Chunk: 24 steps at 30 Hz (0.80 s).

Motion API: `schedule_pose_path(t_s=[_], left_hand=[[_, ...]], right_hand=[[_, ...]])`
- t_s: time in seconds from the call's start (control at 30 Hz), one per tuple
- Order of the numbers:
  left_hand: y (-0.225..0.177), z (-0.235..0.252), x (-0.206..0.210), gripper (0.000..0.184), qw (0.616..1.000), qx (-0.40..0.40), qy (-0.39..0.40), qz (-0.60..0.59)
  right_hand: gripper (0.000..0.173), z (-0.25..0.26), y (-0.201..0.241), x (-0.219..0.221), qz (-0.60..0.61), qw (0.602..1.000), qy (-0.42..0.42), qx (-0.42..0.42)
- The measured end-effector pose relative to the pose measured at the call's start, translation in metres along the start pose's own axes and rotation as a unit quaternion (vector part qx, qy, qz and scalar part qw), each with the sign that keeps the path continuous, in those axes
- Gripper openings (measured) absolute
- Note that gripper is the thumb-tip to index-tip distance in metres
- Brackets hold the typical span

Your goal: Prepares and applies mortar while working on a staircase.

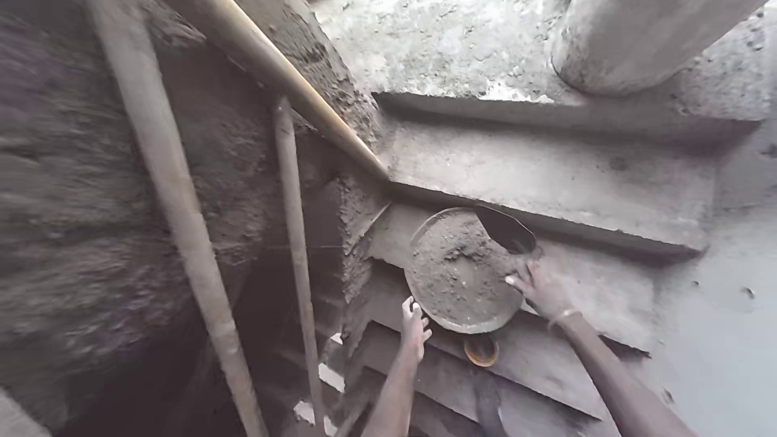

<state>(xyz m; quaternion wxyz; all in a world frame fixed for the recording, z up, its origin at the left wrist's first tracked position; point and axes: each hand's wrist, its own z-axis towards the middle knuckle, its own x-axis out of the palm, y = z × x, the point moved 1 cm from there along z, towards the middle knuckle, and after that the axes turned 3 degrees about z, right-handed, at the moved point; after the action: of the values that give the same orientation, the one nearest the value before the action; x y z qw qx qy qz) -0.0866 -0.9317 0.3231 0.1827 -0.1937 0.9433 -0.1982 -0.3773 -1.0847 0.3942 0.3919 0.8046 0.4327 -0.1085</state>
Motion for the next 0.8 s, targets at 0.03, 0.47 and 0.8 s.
schedule_pose_path(t_s=[0.03, 0.47, 0.8], left_hand=[[0.000, -0.022, -0.006, 0.054, 1.000, 0.014, -0.008, 0.021], [-0.026, -0.077, -0.007, 0.055, 0.987, 0.120, -0.078, -0.071], [-0.098, -0.037, -0.015, 0.048, 0.997, 0.062, -0.023, -0.037]], right_hand=[[0.059, -0.022, -0.008, 0.009, 0.048, 0.998, 0.008, 0.042], [0.041, -0.140, 0.055, 0.166, 0.652, 0.686, 0.058, 0.318], [0.040, -0.055, 0.069, 0.165, 0.399, 0.872, 0.018, 0.282]])
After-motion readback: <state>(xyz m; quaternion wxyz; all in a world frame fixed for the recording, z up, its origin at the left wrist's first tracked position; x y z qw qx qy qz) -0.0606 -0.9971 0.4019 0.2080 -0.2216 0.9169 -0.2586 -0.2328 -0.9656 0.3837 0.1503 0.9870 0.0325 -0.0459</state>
